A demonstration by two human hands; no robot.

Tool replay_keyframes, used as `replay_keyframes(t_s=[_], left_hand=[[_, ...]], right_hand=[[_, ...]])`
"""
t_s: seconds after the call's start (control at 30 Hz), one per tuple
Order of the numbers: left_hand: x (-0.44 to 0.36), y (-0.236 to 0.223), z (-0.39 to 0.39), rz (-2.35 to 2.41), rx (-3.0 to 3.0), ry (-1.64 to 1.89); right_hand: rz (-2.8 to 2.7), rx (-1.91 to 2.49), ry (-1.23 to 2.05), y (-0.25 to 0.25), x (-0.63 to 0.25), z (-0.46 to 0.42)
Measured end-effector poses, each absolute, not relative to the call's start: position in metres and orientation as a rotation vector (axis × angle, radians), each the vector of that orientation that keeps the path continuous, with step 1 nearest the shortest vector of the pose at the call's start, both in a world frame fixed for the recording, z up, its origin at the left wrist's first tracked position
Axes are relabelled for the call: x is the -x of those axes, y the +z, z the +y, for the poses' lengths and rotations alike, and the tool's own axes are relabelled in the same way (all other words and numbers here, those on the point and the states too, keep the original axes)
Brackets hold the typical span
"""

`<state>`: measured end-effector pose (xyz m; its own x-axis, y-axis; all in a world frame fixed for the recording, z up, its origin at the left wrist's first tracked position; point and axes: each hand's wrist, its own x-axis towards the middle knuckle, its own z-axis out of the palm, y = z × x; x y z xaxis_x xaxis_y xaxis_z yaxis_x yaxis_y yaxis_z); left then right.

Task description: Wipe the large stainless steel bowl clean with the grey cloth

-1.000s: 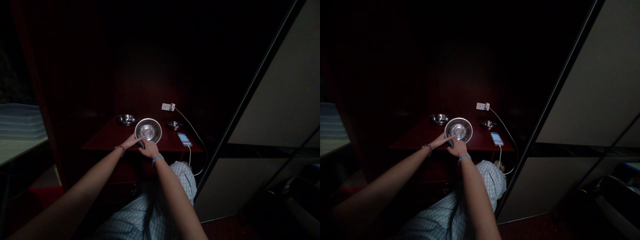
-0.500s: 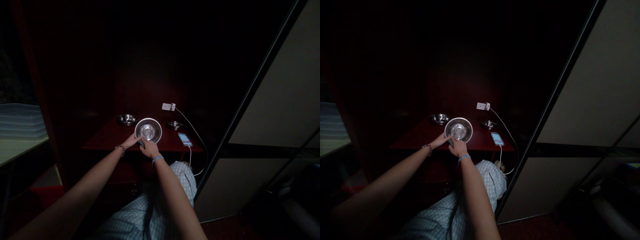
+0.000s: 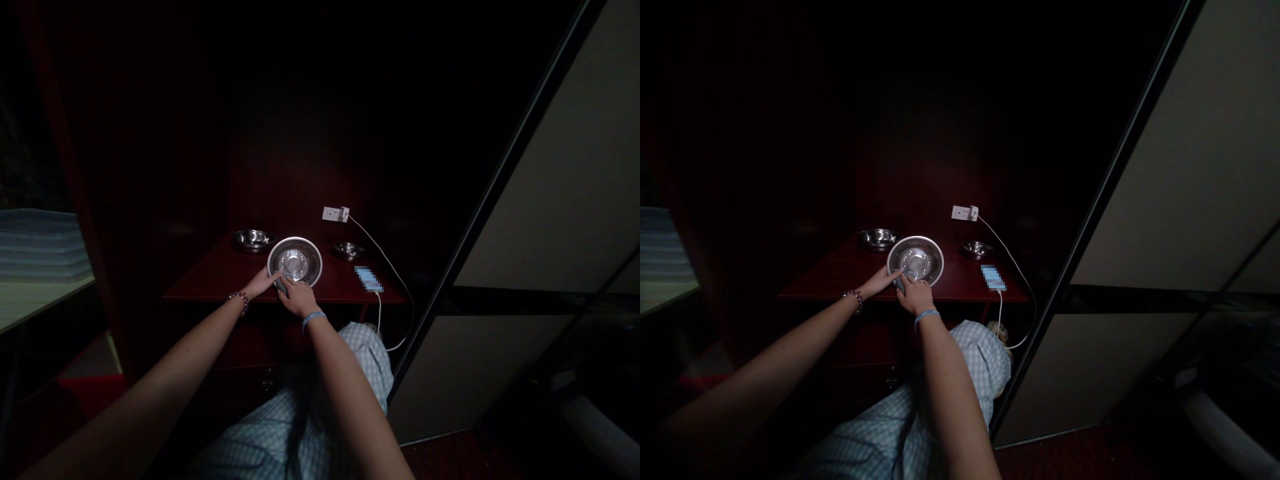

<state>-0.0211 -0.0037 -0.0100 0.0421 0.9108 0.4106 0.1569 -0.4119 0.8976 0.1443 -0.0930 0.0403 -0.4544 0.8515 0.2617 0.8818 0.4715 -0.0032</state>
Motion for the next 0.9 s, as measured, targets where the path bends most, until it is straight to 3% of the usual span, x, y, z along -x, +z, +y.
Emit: replay_keyframes(t_s=[0.3,0.7,0.9], left_hand=[[0.020,-0.010,-0.003,1.103,-1.659,1.441],[0.017,-0.012,0.005,1.116,-1.600,1.465],[0.018,-0.005,-0.003,1.112,-1.578,1.438]], right_hand=[[-2.490,1.530,-0.217,0.040,-0.144,-0.093],[-2.423,1.598,-0.526,0.045,-0.183,-0.068],[-2.338,1.611,-0.466,0.038,-0.183,-0.066]])
